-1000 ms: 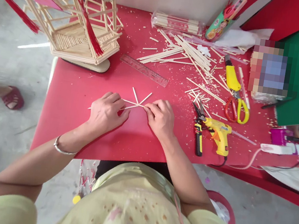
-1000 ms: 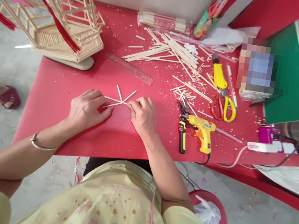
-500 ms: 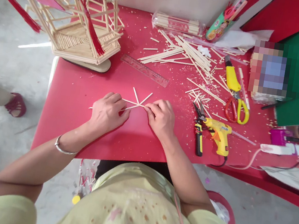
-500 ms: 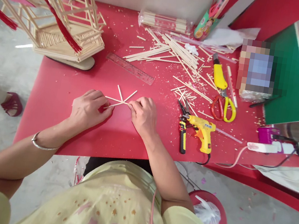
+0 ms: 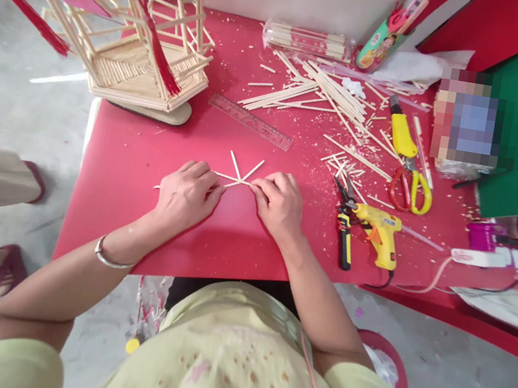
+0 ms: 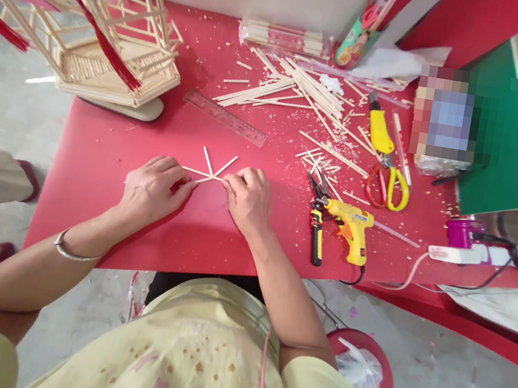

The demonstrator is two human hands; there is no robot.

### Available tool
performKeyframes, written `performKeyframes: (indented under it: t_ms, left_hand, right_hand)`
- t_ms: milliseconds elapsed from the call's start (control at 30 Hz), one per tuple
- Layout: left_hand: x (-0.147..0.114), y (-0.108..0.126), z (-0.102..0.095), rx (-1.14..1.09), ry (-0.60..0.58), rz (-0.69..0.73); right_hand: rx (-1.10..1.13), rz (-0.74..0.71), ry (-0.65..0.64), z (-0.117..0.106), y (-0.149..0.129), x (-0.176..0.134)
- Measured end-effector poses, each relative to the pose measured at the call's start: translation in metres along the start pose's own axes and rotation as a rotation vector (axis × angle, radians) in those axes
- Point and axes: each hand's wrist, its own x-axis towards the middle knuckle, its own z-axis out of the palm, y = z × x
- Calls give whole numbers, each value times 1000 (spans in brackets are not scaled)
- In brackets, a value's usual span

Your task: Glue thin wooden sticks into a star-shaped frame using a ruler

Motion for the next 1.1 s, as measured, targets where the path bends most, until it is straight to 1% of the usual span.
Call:
performKeyframes:
  t_ms: [167, 300, 667, 1100]
  left_hand:
    - [0, 0, 1, 4, 16, 10]
    - [0, 0, 1, 1, -4, -1]
    - [0, 1, 0, 11, -10, -10]
    - [1, 2, 0, 4, 3, -10]
  right_hand:
    - [-19, -25, 19, 1, 1, 0]
    - [-35, -33, 26, 1, 1, 0]
    - [-8, 1, -1, 0, -1, 0]
    - [-12, -11, 9, -2, -1, 0]
